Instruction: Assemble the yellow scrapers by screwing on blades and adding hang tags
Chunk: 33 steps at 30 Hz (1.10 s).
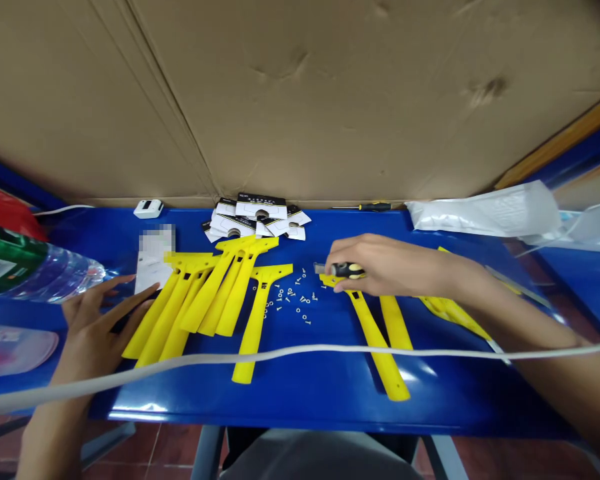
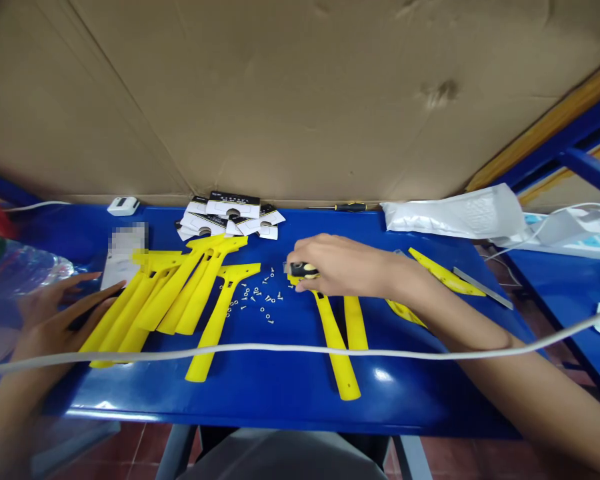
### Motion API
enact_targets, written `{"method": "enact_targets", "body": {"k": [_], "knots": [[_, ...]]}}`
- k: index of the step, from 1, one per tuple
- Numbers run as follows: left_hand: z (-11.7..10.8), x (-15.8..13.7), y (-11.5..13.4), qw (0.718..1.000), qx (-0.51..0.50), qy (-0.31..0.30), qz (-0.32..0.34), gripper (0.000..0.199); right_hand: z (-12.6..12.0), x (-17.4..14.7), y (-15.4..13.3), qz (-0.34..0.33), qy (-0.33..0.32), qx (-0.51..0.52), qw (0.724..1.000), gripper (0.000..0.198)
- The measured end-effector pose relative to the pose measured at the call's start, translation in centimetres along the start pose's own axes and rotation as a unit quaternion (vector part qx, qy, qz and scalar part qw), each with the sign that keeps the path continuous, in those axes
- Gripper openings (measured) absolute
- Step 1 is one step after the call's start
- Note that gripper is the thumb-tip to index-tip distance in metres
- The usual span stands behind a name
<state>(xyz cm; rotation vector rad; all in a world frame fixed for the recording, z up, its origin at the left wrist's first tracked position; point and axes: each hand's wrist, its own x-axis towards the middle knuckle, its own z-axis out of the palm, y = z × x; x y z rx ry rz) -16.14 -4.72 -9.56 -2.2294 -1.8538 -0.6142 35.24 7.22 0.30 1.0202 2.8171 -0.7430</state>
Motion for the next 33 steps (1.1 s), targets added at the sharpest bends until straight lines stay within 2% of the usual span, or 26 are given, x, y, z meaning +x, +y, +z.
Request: {"method": "enact_targets", "body": {"k": [6, 11, 15, 20, 23, 28, 30, 33], "knots": [[-0.1, -0.2, 0.2, 0.999, -0.017, -0.020, -0.039, 0.043, 1.6, 2.8, -1.3, -0.051, -0.066, -0.004, 0.996, 0.011], [-0.3, 0.1, 0.7, 1.000, -0.010, -0.006, 0.000, 0.046, 2.3, 3.4, -0.8, -0.062, -0.064, 0.014, 0.996, 0.004], [-0.3, 0.1, 0.7, 1.000, -0.011, 0.002, 0.019, 0.049, 2.3, 3.3, -1.2, -0.058, -0.084, 0.005, 0.995, 0.015], [-0.3, 0.0, 0.6, 1.000, -0.011, -0.006, 0.007, 0.038, 2.9, 2.7, -1.4, -0.045, -0.088, -0.039, 0.994, 0.035], [-0.4, 0.1, 0.7, 1.000, -0.008, -0.005, 0.004, 0.035, 3.4, 2.5, -1.3, -0.042, -0.087, -0.066, 0.993, 0.038], [-0.4, 0.2, 0.7, 1.000, 0.008, 0.004, 0.001, 0.034, 2.5, 2.5, -2.0, -0.052, -0.044, -0.054, 0.996, 0.019], [-0.3, 0.2, 0.6, 1.000, 0.017, 0.007, -0.001, 0.033, 1.5, 2.2, -2.2, -0.063, 0.004, -0.028, 0.998, 0.016], [-0.2, 0.2, 0.4, 1.000, 0.016, 0.023, 0.004, 0.031, -0.2, 1.3, -2.4, -0.114, 0.115, 0.010, 0.987, 0.014]]}}
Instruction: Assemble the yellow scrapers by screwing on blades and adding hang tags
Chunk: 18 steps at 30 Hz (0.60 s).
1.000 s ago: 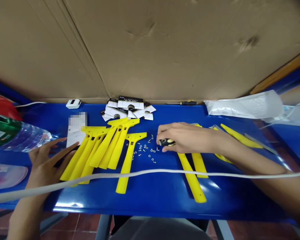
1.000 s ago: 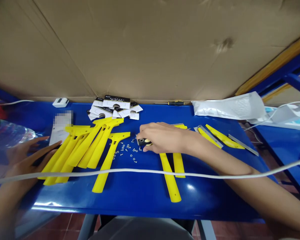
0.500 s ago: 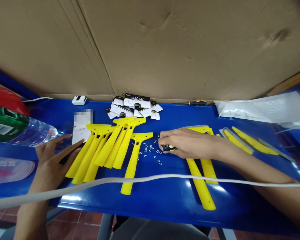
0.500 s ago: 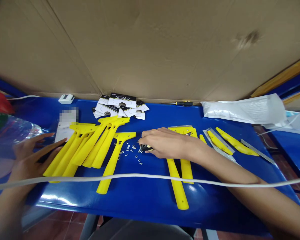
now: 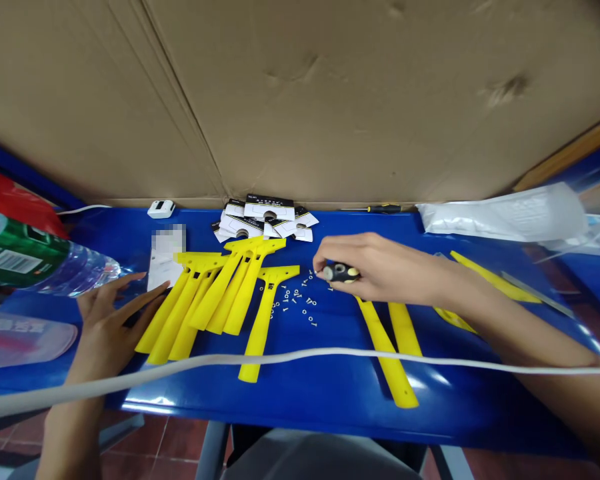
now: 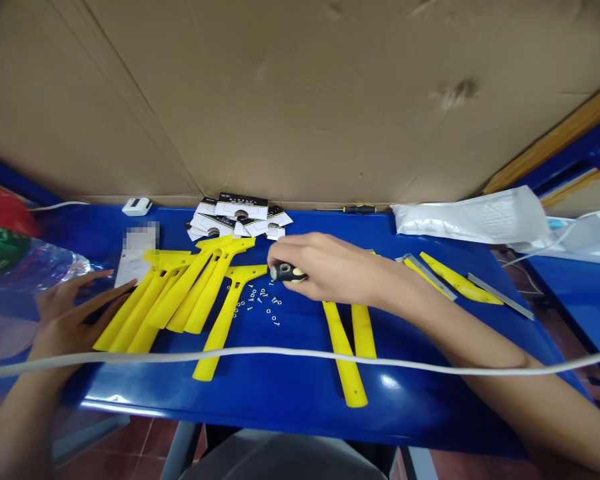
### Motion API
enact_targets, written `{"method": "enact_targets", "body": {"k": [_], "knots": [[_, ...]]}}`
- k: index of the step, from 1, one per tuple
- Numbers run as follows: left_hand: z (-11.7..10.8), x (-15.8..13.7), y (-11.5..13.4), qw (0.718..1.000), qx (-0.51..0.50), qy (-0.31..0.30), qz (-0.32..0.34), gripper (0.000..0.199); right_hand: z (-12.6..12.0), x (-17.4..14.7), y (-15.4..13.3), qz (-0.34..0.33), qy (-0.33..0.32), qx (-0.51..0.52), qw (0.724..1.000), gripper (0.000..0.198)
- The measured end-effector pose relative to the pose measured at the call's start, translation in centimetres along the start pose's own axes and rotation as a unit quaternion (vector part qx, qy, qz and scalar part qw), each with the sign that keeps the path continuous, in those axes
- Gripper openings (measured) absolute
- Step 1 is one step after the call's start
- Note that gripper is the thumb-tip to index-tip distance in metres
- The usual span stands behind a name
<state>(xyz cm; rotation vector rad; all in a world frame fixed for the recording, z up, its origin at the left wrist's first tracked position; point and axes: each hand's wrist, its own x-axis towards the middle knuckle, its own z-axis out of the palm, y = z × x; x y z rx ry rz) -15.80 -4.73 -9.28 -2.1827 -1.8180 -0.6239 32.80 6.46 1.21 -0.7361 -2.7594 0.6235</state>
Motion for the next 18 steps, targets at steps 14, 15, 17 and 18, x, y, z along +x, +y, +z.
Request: {"method": "enact_targets", "body": {"k": [14, 15, 17, 18], "knots": [[-1.3, 1.2, 1.7, 1.000, 0.003, -0.017, 0.003, 0.036, -4.8, -3.1, -2.7, -0.077, 0.253, -0.035, 0.964, 0.012], [-1.3, 1.4, 1.7, 1.000, 0.007, -0.016, 0.005, 0.035, -5.0, -3.2, -2.8, -0.081, 0.250, -0.034, 0.964, 0.011], [-1.2, 2.0, 1.7, 1.000, 0.017, -0.007, 0.006, 0.035, -5.2, -3.5, -3.1, -0.087, 0.246, -0.035, 0.965, 0.011], [-1.1, 2.4, 1.7, 1.000, 0.020, -0.003, 0.006, 0.036, -5.3, -3.6, -3.2, -0.091, 0.245, -0.037, 0.965, 0.011]]}}
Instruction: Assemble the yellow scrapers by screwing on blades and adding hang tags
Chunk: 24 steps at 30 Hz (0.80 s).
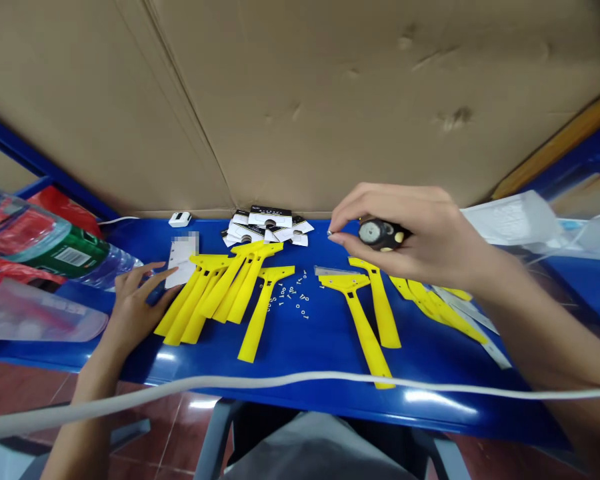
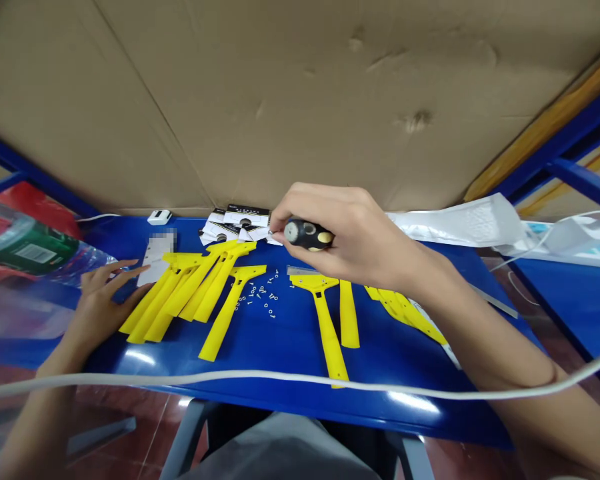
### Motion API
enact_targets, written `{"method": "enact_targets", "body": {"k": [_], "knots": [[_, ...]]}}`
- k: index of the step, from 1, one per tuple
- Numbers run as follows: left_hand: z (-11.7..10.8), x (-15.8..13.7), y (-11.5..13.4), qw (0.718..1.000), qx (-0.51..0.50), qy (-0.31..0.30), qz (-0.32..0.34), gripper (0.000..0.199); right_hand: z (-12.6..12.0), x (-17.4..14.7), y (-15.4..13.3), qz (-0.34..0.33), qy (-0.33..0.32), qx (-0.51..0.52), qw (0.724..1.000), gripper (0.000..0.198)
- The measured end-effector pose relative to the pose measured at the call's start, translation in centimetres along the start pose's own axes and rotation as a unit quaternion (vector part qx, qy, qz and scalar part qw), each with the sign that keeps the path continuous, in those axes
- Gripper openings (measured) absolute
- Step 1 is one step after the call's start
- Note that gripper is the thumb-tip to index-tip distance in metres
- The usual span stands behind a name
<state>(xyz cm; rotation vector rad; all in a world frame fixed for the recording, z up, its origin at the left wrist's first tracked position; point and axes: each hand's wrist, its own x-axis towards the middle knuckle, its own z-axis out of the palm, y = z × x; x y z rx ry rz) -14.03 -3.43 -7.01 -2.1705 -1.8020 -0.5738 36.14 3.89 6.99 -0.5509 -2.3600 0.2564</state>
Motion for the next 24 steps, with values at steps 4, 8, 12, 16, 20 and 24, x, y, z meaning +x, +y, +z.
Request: {"method": "enact_targets", "body": {"k": [4, 8, 12, 16, 20, 24], "knots": [[0.3, 1.9, -0.4, 1.000, -0.011, -0.007, 0.007, 0.044, -0.6, -0.1, -0.7, -0.015, 0.007, -0.004, 1.000, 0.010], [0.3, 3.1, -1.0, 0.999, -0.034, -0.039, 0.015, 0.050, -1.1, -0.2, -1.0, -0.014, 0.007, -0.005, 1.000, 0.009], [0.1, 3.4, -1.3, 0.996, -0.047, -0.073, 0.036, 0.053, -1.4, -0.3, -1.0, -0.019, 0.005, -0.006, 1.000, 0.010], [0.3, 3.8, -1.6, 0.993, -0.059, -0.089, 0.044, 0.052, -1.4, -0.3, -1.0, -0.018, -0.002, -0.002, 1.000, 0.012], [0.8, 4.2, -1.8, 0.996, -0.045, -0.070, 0.040, 0.051, -1.4, -0.3, -1.0, -0.008, -0.011, 0.005, 1.000, 0.013], [1.1, 4.0, -1.5, 0.998, -0.038, -0.036, 0.027, 0.047, -1.6, -0.3, -1.0, -0.005, -0.008, 0.001, 1.000, 0.012]]}}
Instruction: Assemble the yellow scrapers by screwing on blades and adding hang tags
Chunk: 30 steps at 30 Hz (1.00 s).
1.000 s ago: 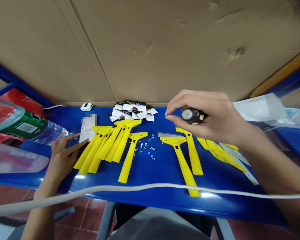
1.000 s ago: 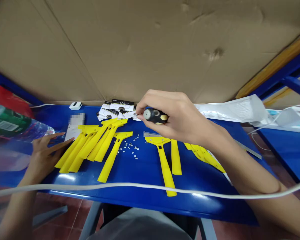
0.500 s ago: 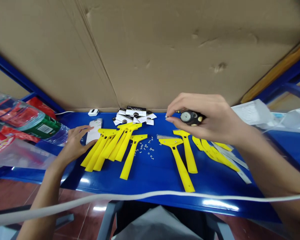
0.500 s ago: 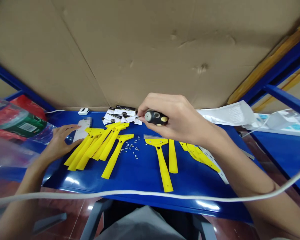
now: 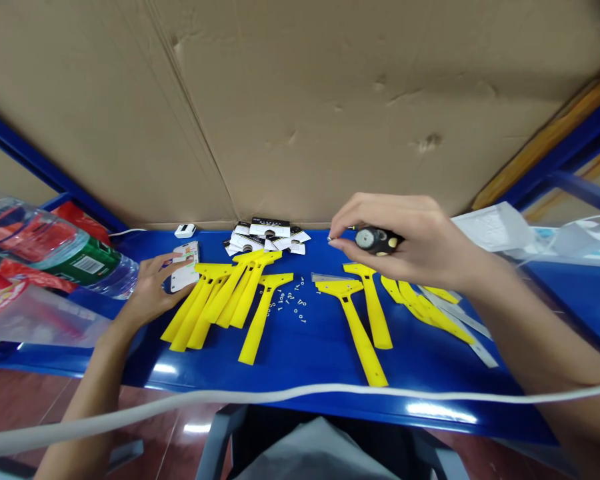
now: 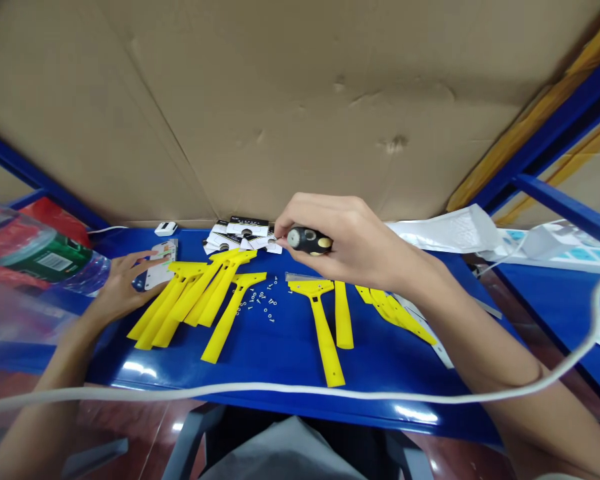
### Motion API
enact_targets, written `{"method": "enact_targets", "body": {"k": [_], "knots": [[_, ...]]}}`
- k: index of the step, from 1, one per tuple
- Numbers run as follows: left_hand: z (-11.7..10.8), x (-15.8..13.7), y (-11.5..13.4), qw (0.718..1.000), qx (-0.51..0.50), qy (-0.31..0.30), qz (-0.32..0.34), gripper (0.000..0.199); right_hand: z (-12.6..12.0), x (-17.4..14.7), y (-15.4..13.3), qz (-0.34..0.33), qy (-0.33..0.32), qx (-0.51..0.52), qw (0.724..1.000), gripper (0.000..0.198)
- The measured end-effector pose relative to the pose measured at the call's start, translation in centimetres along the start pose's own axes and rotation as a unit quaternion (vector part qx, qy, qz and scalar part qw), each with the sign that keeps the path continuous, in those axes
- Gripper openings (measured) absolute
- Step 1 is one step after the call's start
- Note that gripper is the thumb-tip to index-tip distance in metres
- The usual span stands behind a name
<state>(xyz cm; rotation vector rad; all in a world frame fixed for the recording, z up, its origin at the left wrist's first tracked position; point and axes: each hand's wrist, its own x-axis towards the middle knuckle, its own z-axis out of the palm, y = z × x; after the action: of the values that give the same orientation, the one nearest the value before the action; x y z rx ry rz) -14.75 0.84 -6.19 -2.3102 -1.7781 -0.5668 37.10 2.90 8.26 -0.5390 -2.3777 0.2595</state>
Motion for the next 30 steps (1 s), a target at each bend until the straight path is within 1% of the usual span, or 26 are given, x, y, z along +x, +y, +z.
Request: {"method": "enact_targets", "body": {"k": [3, 7, 10, 16, 19, 22, 25, 27, 30], "knots": [[0.1, -0.7, 0.7, 1.000, 0.000, 0.029, -0.001, 0.039, -0.1, 0.0, 0.1, -0.001, -0.005, -0.001, 1.000, 0.012], [0.1, -1.7, 1.5, 0.999, 0.003, 0.049, 0.004, 0.033, -0.1, 0.0, 0.3, 0.000, -0.004, -0.008, 1.000, 0.011], [0.1, -2.0, 1.7, 0.999, 0.001, 0.054, 0.007, 0.032, -0.1, -0.1, 0.4, 0.008, -0.002, -0.016, 1.000, 0.011], [-0.1, -1.9, 2.0, 0.999, 0.004, 0.039, 0.006, 0.032, -0.1, -0.1, 0.7, 0.015, 0.006, -0.022, 1.000, 0.010], [-0.4, -2.0, 2.5, 0.998, 0.008, 0.064, -0.003, 0.029, -0.3, 0.0, 0.7, 0.029, 0.024, -0.029, 0.999, 0.009], [-0.8, -2.4, 2.9, 0.996, 0.011, 0.093, -0.007, 0.027, -0.5, 0.1, 0.7, 0.056, 0.056, -0.039, 0.996, 0.014], [-1.1, -2.7, 3.2, 0.994, 0.013, 0.110, -0.008, 0.027, -0.8, 0.0, 0.9, 0.066, 0.079, -0.039, 0.994, 0.017], [-1.1, -3.0, 3.2, 0.994, 0.018, 0.111, -0.015, 0.027, -1.0, -0.1, 1.1, 0.072, 0.069, -0.036, 0.994, 0.017], [-0.9, -3.6, 3.1, 0.994, 0.033, 0.098, -0.028, 0.029, -1.1, -0.1, 1.4, 0.080, 0.023, -0.030, 0.996, 0.013]]}}
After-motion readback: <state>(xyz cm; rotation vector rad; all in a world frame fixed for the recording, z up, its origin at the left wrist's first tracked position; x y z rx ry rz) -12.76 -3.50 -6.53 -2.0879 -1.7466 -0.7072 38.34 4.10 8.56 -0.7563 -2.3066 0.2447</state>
